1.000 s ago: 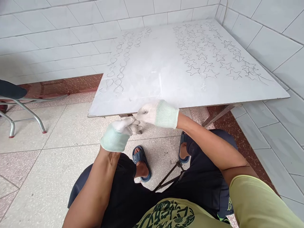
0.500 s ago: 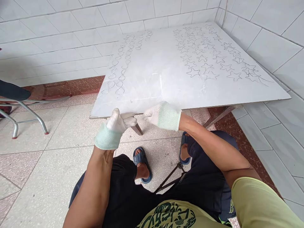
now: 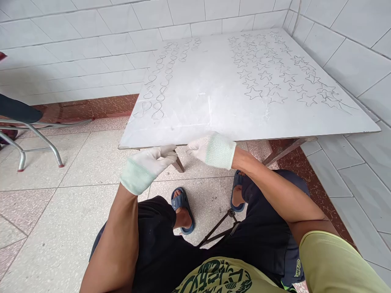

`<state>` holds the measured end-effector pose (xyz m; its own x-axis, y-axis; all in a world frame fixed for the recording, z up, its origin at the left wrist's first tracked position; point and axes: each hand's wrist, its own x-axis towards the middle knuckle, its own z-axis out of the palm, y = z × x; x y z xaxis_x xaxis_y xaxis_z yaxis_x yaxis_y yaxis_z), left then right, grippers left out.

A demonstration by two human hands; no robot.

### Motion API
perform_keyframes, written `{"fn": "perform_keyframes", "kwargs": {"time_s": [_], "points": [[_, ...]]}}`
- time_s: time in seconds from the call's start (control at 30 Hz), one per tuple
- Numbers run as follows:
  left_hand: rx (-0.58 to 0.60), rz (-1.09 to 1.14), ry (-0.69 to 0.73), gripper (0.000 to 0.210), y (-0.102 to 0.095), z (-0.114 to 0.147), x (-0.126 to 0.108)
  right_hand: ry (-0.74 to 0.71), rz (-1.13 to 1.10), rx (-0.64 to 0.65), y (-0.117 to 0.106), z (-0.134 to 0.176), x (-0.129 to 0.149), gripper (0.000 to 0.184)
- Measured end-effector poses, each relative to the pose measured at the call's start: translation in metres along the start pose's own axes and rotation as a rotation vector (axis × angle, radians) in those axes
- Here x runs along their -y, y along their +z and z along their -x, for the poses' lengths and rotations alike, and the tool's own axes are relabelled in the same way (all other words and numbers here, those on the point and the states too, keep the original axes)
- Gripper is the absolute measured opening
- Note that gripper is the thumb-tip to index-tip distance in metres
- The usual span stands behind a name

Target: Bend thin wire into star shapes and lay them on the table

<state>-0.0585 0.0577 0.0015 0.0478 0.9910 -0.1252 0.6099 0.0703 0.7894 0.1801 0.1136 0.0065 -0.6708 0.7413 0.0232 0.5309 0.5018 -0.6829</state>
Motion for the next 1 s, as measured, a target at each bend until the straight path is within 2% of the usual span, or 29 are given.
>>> {"fn": "perform_keyframes", "kwargs": {"time_s": [0.07, 0.13, 0.2, 0.3, 0.47, 0.57, 0.67, 0.77, 1.0], "points": [[-0.077, -0.192, 0.099, 0.029, 0.001, -0.001, 0.000, 0.006, -0.003, -0.010, 0.001, -0.001, -0.002, 0.028], [-0.083, -0.359, 0.189, 0.024, 0.002, -0.003, 0.000, 0.003, 0.003, -0.011, 0.001, -0.002, -0.002, 0.030], [-0.046, -0.484, 0.255, 0.029, 0.003, -0.005, -0.001, 0.003, 0.014, -0.012, 0.002, -0.003, -0.002, 0.030], [-0.059, -0.599, 0.339, 0.039, 0.004, -0.008, -0.002, 0.005, 0.027, -0.014, 0.002, -0.004, 0.001, 0.028], [-0.071, -0.565, 0.450, 0.038, 0.005, -0.010, 0.003, 0.070, 0.057, -0.035, -0.002, -0.003, 0.011, 0.032], [-0.011, -0.587, 0.516, 0.039, 0.006, -0.011, 0.006, 0.144, -0.018, -0.051, -0.006, -0.004, 0.019, 0.031], [0.061, -0.676, 0.593, 0.042, 0.008, -0.011, 0.007, 0.143, -0.037, -0.044, -0.010, -0.007, 0.024, 0.029], [0.045, -0.753, 0.639, 0.040, 0.011, -0.010, 0.007, 0.132, -0.029, -0.011, -0.011, -0.010, 0.024, 0.029], [0.112, -0.726, 0.704, 0.042, 0.014, -0.009, 0.002, 0.140, -0.038, 0.035, -0.014, -0.018, 0.026, 0.028]]}}
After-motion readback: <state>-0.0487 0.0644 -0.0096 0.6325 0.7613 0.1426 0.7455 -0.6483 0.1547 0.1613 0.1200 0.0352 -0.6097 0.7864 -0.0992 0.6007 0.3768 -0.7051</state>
